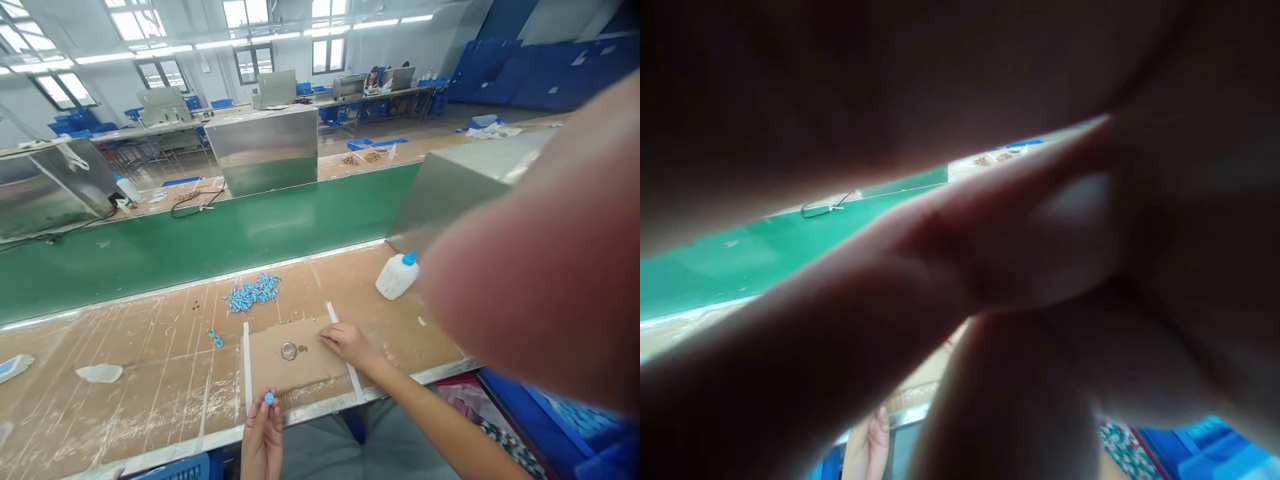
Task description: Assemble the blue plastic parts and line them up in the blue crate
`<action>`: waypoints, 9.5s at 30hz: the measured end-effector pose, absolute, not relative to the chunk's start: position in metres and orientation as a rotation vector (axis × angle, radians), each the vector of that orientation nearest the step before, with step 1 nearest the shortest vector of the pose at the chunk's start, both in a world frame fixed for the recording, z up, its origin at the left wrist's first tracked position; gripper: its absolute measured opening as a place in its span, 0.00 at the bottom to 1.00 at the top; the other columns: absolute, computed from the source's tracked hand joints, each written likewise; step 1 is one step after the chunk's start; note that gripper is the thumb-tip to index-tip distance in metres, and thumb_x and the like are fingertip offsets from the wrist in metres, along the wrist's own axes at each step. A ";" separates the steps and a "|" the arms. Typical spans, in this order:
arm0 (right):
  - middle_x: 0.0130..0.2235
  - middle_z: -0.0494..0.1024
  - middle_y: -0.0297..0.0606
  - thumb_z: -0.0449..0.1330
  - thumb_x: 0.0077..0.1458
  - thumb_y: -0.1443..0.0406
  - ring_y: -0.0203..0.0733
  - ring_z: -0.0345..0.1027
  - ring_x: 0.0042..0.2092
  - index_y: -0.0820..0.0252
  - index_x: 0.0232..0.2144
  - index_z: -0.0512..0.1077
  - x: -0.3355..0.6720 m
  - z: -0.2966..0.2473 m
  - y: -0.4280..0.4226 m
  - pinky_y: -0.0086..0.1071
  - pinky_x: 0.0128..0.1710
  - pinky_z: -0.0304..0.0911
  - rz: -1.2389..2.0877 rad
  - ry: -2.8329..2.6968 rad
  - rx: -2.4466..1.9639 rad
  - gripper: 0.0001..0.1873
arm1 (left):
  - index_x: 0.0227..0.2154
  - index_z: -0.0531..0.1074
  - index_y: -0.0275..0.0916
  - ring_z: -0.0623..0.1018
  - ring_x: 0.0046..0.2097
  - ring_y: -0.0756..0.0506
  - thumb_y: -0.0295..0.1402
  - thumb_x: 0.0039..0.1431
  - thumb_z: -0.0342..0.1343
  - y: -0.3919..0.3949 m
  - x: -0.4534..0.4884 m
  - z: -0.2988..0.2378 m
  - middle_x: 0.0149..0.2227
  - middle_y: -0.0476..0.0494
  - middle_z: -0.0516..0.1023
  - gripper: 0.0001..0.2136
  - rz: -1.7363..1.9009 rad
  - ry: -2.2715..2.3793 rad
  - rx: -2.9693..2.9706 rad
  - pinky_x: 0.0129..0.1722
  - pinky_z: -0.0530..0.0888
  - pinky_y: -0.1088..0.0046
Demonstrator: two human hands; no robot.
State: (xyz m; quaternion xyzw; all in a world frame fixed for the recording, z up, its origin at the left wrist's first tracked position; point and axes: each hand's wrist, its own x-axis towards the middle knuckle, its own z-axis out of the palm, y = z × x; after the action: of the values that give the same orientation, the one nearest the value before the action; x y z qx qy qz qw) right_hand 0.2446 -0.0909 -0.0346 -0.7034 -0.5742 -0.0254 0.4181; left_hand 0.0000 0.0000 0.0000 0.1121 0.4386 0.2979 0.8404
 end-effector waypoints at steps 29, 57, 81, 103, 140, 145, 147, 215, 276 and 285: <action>0.43 0.76 0.40 0.57 0.69 0.55 0.36 0.72 0.38 0.61 0.46 0.73 0.252 -0.095 -0.098 0.33 0.40 0.73 0.101 -1.263 -1.792 0.15 | 0.39 0.80 0.40 0.83 0.38 0.50 0.19 0.57 0.56 -0.001 -0.014 -0.034 0.40 0.44 0.84 0.13 0.661 0.867 0.243 0.41 0.80 0.81; 0.37 0.81 0.43 0.61 0.63 0.50 0.40 0.75 0.33 0.58 0.39 0.81 0.251 -0.090 -0.095 0.31 0.31 0.73 0.101 -1.137 -1.730 0.18 | 0.37 0.79 0.33 0.83 0.36 0.52 0.13 0.60 0.50 0.000 -0.013 -0.032 0.38 0.41 0.84 0.14 0.693 0.878 0.226 0.38 0.80 0.84; 0.38 0.83 0.38 0.68 0.60 0.58 0.42 0.78 0.35 0.56 0.41 0.82 0.204 -0.058 -0.051 0.36 0.40 0.76 -0.034 -1.152 -1.608 0.11 | 0.41 0.78 0.32 0.82 0.38 0.53 0.25 0.56 0.66 0.000 0.011 -0.041 0.41 0.40 0.82 0.09 0.749 0.603 0.219 0.42 0.77 0.81; 0.39 0.82 0.39 0.65 0.61 0.64 0.43 0.78 0.37 0.53 0.43 0.80 0.209 -0.082 -0.045 0.38 0.40 0.74 -0.224 -1.402 -1.543 0.07 | 0.38 0.78 0.32 0.82 0.38 0.52 0.26 0.54 0.68 -0.001 0.011 -0.042 0.40 0.41 0.82 0.09 0.773 0.617 0.240 0.42 0.77 0.80; 0.43 0.82 0.32 0.71 0.54 0.72 0.44 0.80 0.39 0.46 0.46 0.81 0.134 0.002 -0.093 0.35 0.41 0.80 0.007 -1.057 -1.357 0.19 | 0.39 0.83 0.39 0.83 0.39 0.51 0.34 0.53 0.71 -0.031 0.014 0.009 0.41 0.44 0.84 0.10 0.740 0.459 0.391 0.42 0.80 0.80; 0.42 0.82 0.33 0.71 0.53 0.74 0.45 0.80 0.38 0.47 0.47 0.80 0.132 0.008 -0.091 0.35 0.39 0.81 -0.082 -1.114 -1.356 0.22 | 0.39 0.83 0.39 0.83 0.39 0.51 0.34 0.55 0.70 -0.031 0.015 0.007 0.41 0.44 0.84 0.10 0.757 0.462 0.419 0.43 0.80 0.80; 0.42 0.82 0.33 0.71 0.52 0.74 0.45 0.80 0.38 0.47 0.47 0.80 0.132 0.008 -0.090 0.34 0.39 0.81 -0.098 -1.126 -1.343 0.22 | 0.39 0.83 0.39 0.83 0.39 0.51 0.34 0.54 0.70 -0.031 0.016 0.007 0.41 0.44 0.84 0.10 0.763 0.472 0.422 0.43 0.80 0.79; 0.29 0.82 0.37 0.77 0.45 0.63 0.45 0.79 0.29 0.55 0.38 0.82 0.152 0.048 -0.099 0.33 0.33 0.80 0.851 -1.112 -1.209 0.16 | 0.25 0.80 0.43 0.75 0.30 0.50 0.30 0.39 0.77 -0.012 -0.016 0.019 0.29 0.47 0.75 0.11 0.917 0.284 1.315 0.33 0.72 0.72; 0.25 0.79 0.34 0.75 0.43 0.57 0.42 0.76 0.29 0.58 0.43 0.81 0.118 0.086 -0.094 0.33 0.35 0.76 0.950 -0.826 -1.750 0.23 | 0.35 0.71 0.38 0.72 0.35 0.50 0.35 0.66 0.58 0.005 -0.032 0.005 0.33 0.47 0.73 0.07 1.329 0.136 2.109 0.39 0.68 0.69; 0.26 0.79 0.34 0.76 0.45 0.58 0.43 0.76 0.29 0.53 0.42 0.82 0.123 0.081 -0.095 0.35 0.35 0.76 0.845 -0.913 -1.712 0.20 | 0.38 0.72 0.39 0.75 0.35 0.50 0.30 0.59 0.65 0.004 -0.034 0.005 0.34 0.48 0.76 0.08 1.366 0.160 2.078 0.39 0.71 0.71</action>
State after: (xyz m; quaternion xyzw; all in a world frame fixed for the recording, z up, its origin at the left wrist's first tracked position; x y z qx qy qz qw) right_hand 0.1226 -0.0952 0.0812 -0.7050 -0.3760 0.3479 0.4905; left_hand -0.0341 0.0036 0.0048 0.7902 0.0607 0.5196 0.3192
